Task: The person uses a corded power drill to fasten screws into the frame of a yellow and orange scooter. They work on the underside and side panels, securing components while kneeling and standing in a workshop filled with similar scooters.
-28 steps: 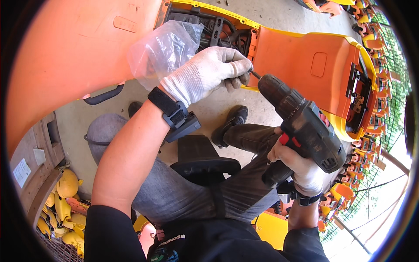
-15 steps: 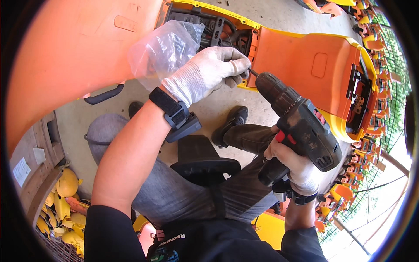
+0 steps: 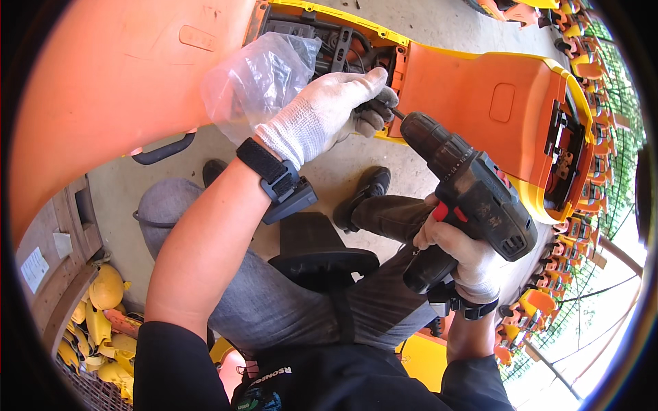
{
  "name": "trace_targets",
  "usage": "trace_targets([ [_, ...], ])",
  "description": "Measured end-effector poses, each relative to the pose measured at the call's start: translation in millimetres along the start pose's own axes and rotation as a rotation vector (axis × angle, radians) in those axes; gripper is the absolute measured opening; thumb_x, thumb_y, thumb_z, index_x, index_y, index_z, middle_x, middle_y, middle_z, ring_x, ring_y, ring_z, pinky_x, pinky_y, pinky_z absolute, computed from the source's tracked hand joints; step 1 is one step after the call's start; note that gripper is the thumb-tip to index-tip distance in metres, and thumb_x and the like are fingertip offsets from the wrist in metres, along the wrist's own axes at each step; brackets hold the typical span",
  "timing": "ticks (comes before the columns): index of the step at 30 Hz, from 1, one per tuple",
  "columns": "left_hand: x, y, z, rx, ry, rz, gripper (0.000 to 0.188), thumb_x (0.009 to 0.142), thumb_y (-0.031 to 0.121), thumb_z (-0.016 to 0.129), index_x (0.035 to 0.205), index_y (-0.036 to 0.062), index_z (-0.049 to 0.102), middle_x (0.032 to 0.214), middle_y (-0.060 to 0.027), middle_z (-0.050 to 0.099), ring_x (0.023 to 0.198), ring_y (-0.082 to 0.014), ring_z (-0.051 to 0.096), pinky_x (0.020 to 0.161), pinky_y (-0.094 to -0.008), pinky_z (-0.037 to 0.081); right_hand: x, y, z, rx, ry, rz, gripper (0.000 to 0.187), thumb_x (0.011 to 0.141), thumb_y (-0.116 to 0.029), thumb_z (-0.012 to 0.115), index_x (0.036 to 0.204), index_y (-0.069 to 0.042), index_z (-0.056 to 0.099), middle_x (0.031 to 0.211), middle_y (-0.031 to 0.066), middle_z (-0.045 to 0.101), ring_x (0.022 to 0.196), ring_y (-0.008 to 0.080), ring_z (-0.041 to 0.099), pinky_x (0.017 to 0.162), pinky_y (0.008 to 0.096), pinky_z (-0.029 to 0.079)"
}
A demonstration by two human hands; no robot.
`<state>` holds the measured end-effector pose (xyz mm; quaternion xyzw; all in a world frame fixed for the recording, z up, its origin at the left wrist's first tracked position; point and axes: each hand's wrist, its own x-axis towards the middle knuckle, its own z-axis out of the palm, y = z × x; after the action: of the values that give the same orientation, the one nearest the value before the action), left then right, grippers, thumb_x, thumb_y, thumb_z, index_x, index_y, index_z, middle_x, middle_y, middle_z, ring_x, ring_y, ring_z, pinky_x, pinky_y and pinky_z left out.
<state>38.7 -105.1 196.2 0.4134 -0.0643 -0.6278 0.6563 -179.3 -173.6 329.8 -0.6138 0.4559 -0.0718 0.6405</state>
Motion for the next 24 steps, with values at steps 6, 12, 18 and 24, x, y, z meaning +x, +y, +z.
trace_targets([
  [6,3,-4,-4,-0.068,0.035,0.016,0.044,0.104,0.038,0.055,0.107,-0.0046,0.067,0.091,-0.0121,0.067,0.077,-0.0152,0.063,0.069,-0.0265,0.053,0,-1,2,0.040,0.007,0.023,0.034,0.075,0.007,0.068,0.109,0.006,0.062,0.079,0.0087,0.066,0.069,0.0186,0.066,0.070,0.0302,0.055],
  [12,5,-5,-8,0.053,0.219,0.006,0.022,0.097,0.005,0.055,0.113,-0.0062,0.064,0.101,-0.0137,0.069,0.092,-0.0192,0.068,0.080,-0.0290,0.057,15,4,13,0.022,0.103,-0.048,0.035,0.080,0.001,0.061,0.113,0.010,0.057,0.074,0.0096,0.059,0.065,0.0206,0.062,0.064,0.0332,0.054],
  [18,9,-8,-11,0.117,0.158,-0.003,0.026,0.096,-0.002,0.048,0.118,-0.0063,0.062,0.109,-0.0138,0.068,0.097,-0.0211,0.068,0.087,-0.0326,0.058,65,12,20,0.044,0.143,-0.167,0.026,0.083,-0.004,0.063,0.107,0.004,0.059,0.078,0.0092,0.061,0.067,0.0195,0.064,0.067,0.0323,0.054],
  [24,3,-6,-18,0.062,0.084,0.030,0.025,0.098,0.001,0.049,0.117,-0.0064,0.062,0.105,-0.0143,0.068,0.095,-0.0218,0.068,0.085,-0.0315,0.059,116,27,16,0.095,0.121,-0.136,0.020,0.085,-0.008,0.065,0.101,0.002,0.060,0.076,0.0074,0.061,0.066,0.0196,0.064,0.065,0.0327,0.054],
])
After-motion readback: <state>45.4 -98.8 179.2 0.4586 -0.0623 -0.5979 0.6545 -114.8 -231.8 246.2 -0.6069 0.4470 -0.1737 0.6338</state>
